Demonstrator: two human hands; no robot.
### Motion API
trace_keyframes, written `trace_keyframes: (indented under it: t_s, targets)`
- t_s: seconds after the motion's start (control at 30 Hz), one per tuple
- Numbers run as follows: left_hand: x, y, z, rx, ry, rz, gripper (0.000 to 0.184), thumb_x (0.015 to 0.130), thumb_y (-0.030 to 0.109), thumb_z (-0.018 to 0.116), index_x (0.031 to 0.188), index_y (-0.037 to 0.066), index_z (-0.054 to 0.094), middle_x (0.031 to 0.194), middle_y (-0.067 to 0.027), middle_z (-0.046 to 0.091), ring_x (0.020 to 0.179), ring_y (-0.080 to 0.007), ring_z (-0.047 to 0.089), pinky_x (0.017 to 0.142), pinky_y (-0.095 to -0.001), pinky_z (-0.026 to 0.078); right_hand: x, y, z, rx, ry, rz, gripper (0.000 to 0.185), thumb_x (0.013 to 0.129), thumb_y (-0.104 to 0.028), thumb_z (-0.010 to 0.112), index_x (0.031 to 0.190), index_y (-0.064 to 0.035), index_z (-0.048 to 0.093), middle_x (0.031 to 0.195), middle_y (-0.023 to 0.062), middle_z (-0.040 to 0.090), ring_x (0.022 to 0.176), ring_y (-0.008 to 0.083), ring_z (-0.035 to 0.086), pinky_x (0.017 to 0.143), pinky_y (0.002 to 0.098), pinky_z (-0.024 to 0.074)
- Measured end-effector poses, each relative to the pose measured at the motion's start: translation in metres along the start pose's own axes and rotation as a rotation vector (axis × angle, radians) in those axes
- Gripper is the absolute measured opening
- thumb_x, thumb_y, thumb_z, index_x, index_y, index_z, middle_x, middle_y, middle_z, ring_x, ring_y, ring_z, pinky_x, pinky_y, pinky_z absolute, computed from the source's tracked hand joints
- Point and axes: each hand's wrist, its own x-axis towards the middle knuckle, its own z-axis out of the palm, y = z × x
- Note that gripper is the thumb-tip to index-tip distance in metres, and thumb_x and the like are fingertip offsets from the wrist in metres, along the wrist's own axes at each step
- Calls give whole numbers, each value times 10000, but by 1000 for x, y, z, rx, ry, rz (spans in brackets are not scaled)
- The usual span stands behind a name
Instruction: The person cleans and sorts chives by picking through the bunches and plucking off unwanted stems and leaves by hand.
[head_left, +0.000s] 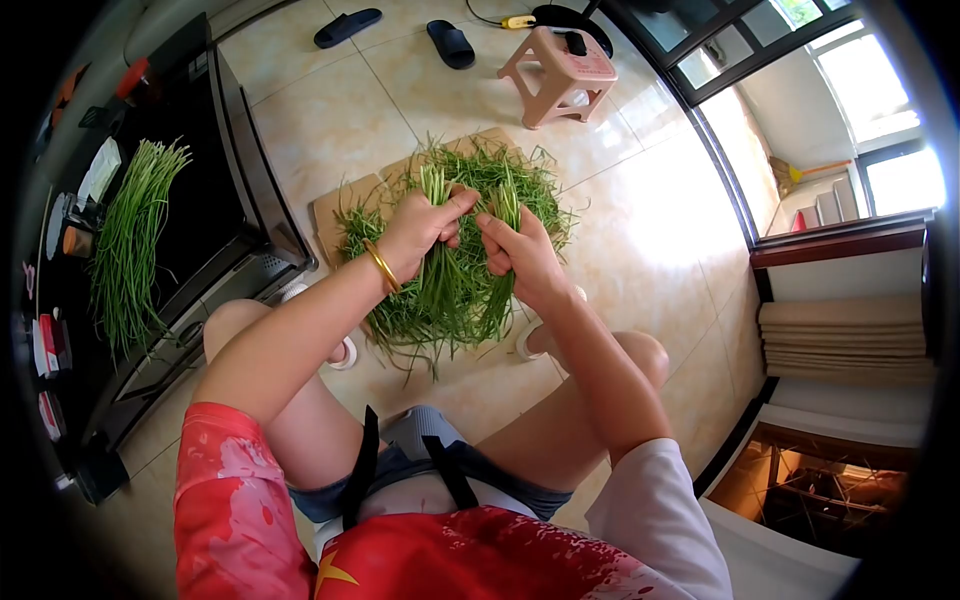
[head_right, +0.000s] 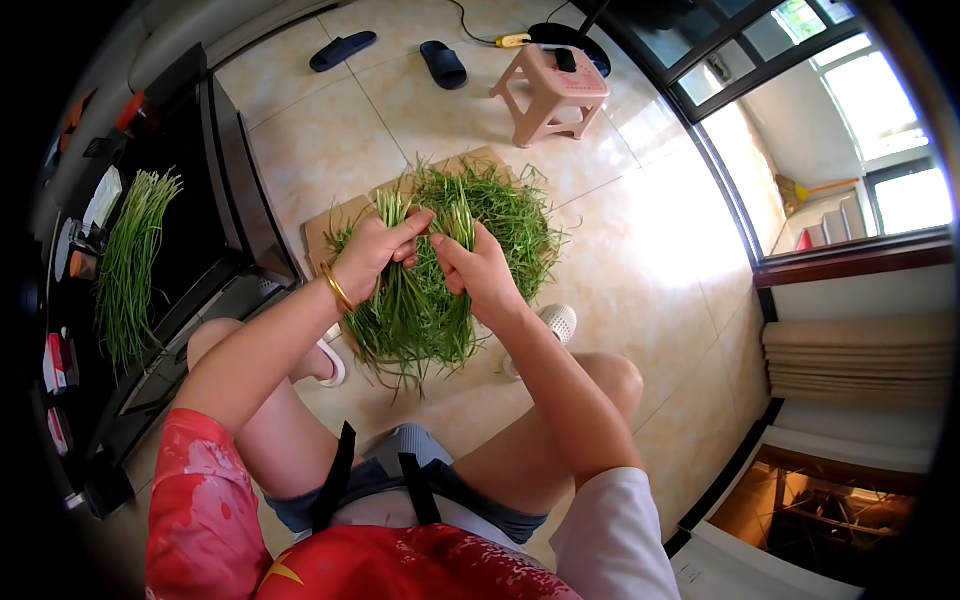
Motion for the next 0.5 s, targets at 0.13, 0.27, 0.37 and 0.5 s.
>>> trace_keyframes:
  t_s: [0.13, 0.27, 0.37, 0.5]
  targets:
    - [3, -3, -3, 13, 31, 65, 236, 910, 279, 616, 844, 60, 561, 619, 52, 443, 479, -42, 361, 511, -237, 384, -1, 0, 1, -28, 16, 16, 161, 903, -164, 590, 982, -63, 492, 634, -23, 417, 486, 60, 339, 415, 225, 265]
    - [3, -5, 0, 23, 60, 128, 254, 928, 286, 584, 848, 47, 548, 698, 26, 493, 497, -44, 379, 509, -244, 403, -2, -1, 3, -48, 22, 0, 161, 901, -161, 590, 979, -60, 491, 633, -24, 415, 488, 58, 337, 410, 218, 255]
    - [9, -3, -11, -2, 197, 186, 248, 947, 258, 539, 848, 31, 541, 721, -10, 545, 520, -51, 431, 507, -254, 437, -6, -3, 8, -22, 56, 4, 152, 904, -159, 583, 974, -61, 490, 636, -24, 416, 489, 56, 337, 410, 215, 249]
    - [4, 8, -14, -71, 137, 179, 288, 938, 314, 557, 864, 36, 553, 757, -10, 567, 526, -48, 424, 507, -248, 432, -6, 1, 0, 15, 74, -26, 148, 904, -156, 582, 971, -62, 489, 635, -22, 424, 493, 55, 344, 409, 215, 248]
